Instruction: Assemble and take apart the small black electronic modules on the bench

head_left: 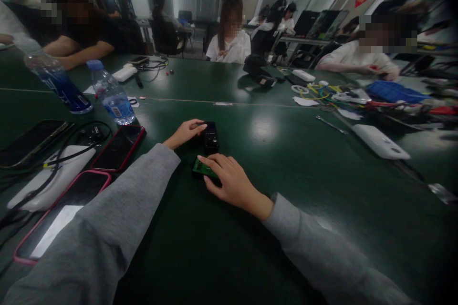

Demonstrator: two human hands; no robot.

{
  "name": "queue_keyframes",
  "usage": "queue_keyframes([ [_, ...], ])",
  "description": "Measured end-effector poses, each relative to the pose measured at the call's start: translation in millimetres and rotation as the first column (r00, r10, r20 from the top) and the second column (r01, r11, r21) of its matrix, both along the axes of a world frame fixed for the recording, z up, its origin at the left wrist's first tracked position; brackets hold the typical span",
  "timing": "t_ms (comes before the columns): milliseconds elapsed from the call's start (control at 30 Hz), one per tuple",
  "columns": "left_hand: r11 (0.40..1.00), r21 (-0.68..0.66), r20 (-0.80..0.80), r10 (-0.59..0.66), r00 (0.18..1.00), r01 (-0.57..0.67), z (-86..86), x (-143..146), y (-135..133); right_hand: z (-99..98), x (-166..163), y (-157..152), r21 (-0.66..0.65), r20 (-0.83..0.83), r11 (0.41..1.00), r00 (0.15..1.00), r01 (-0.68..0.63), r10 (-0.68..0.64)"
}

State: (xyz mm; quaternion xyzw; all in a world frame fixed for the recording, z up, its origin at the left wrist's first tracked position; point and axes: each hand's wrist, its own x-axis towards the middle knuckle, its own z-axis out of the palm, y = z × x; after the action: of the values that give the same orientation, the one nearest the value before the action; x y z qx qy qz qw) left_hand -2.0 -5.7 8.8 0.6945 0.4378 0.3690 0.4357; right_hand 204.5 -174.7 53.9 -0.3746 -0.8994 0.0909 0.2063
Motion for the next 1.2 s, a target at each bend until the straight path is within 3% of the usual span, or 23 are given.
queue_keyframes([
  [367, 1.0, -0.001, 0.025, -0.006, 1.0, 0.006, -1.1, 0.7, 1.1, -4.2, -5.3, 0.2, 0.033, 0.096, 0.995, 0.99, 0.099, -0.101],
  [1200, 1.0, -0.011, 0.004, 0.001, 1.0, -0.001, 4.7, 2.4, -2.6, -1.9, -13.7, -8.0, 0.09, 0.144, 0.981, 0.973, 0.17, -0.182],
])
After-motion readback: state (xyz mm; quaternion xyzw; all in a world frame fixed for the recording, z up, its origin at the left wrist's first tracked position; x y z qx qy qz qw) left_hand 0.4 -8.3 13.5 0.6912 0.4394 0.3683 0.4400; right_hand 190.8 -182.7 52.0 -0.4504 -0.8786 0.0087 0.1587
